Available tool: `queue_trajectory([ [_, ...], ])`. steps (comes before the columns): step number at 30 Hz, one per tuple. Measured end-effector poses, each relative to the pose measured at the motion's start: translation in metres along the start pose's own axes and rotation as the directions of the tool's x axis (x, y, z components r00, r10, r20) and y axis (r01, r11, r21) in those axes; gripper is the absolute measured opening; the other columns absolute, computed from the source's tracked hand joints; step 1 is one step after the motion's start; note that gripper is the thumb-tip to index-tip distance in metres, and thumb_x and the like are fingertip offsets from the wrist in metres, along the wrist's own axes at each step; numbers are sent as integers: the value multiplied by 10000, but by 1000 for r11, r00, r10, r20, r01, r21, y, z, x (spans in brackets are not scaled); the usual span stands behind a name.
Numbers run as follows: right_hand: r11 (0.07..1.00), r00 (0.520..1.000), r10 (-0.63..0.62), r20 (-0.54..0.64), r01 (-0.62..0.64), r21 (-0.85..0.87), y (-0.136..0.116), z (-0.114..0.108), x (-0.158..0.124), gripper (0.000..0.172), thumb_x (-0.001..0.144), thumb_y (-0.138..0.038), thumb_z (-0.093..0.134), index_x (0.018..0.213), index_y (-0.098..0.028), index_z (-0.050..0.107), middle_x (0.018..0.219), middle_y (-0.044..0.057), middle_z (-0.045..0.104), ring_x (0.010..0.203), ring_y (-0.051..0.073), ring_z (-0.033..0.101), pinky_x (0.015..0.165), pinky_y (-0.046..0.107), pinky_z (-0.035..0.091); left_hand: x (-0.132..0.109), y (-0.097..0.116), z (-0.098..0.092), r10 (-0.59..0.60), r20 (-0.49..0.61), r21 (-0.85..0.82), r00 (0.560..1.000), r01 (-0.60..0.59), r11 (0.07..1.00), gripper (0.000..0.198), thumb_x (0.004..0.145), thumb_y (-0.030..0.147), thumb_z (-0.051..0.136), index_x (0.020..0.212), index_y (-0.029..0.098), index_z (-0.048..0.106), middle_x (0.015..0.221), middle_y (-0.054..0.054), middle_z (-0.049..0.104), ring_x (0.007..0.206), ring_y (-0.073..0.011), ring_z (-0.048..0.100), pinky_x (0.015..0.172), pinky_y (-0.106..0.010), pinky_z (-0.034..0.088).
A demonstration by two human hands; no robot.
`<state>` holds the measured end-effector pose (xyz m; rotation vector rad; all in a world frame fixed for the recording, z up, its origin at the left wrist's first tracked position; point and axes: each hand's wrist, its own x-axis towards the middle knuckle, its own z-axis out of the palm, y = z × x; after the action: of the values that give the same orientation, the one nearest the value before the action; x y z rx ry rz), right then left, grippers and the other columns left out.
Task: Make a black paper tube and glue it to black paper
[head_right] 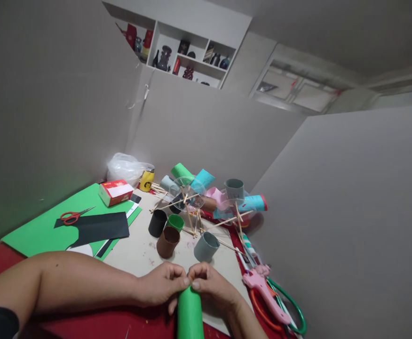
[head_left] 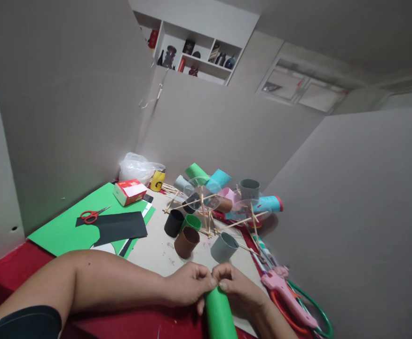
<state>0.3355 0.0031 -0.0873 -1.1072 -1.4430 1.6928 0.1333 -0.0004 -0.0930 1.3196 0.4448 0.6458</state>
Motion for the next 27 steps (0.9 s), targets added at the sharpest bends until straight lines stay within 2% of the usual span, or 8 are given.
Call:
queue_trajectory([
  [7,998,996,13,84,-7,-64,-10,-1,1,493,493,-534,893,699,-141,677,506,-66,499,439,46,345,446,190,242,0,3,-1,-8,-8,-9,1000,8,1000,620,674,808,587,752,201,491,375,76,480,285,-96,403,330,-192,276],
  [16,997,984,19,177,-5,-74,-24,0,1,410,545,-434,897,730,-112,723,552,-43,593,464,54,418,459,190,277,-3,13,-2,-56,-4,4,998,56,998,564,743,743,605,775,191,495,390,77,496,297,-82,399,351,-181,274],
  [27,999,973,26,231,-16,-47,-33,3,1,350,628,-393,873,739,-105,706,526,-68,560,431,29,404,418,160,276,-4,22,-4,-80,-6,18,997,80,997,477,830,632,611,760,170,518,407,56,516,312,-77,419,373,-178,262],
])
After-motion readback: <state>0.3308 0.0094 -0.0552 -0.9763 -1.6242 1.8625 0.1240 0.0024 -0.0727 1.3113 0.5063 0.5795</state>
